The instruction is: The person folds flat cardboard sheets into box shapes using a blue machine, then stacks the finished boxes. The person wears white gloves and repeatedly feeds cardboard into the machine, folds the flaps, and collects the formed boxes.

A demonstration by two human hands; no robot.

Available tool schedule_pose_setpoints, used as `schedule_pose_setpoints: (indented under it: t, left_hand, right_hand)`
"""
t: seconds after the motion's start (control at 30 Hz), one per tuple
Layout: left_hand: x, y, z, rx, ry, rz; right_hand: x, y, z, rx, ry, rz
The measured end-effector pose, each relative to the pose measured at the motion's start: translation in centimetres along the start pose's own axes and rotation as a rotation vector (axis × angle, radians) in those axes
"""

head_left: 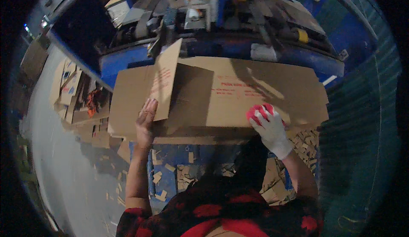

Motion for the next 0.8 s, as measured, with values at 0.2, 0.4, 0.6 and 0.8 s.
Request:
schedule_pose_setpoints:
  t: [0.2,0.4,0.6,0.8]
  left_hand:
    - [0.3,1.7,-3.1,-0.011,0.119,-0.038]
    - [2.7,4.2,-5.8,-0.093,0.084,0.025]
    - [5.8,9.6,-11.5,0.002,0.107,-0.131]
    - [13.4,15.5,-22.6,0.089,-0.283,-0.551]
  right_hand:
    - [-3.3,2.0,-1.2,-0.030,0.026,0.135]
    - [-5.3,2.8,-1.9,-0.229,-0.017,0.007]
    - [-13.4,6.7,-7.7,-0.017,0.048,0.032]
    - [-21.2,7.5,-17.5,-0.040,0.138,0.138]
Point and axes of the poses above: each hand's wrist, its own z-axis away from the middle knuckle, its own y-axis out of the palm, x = y × z, the point moved 10 cm from there along -z, towards the middle knuckle, and after that the axes turned 2 degrees about x, right-handed, at the moved point
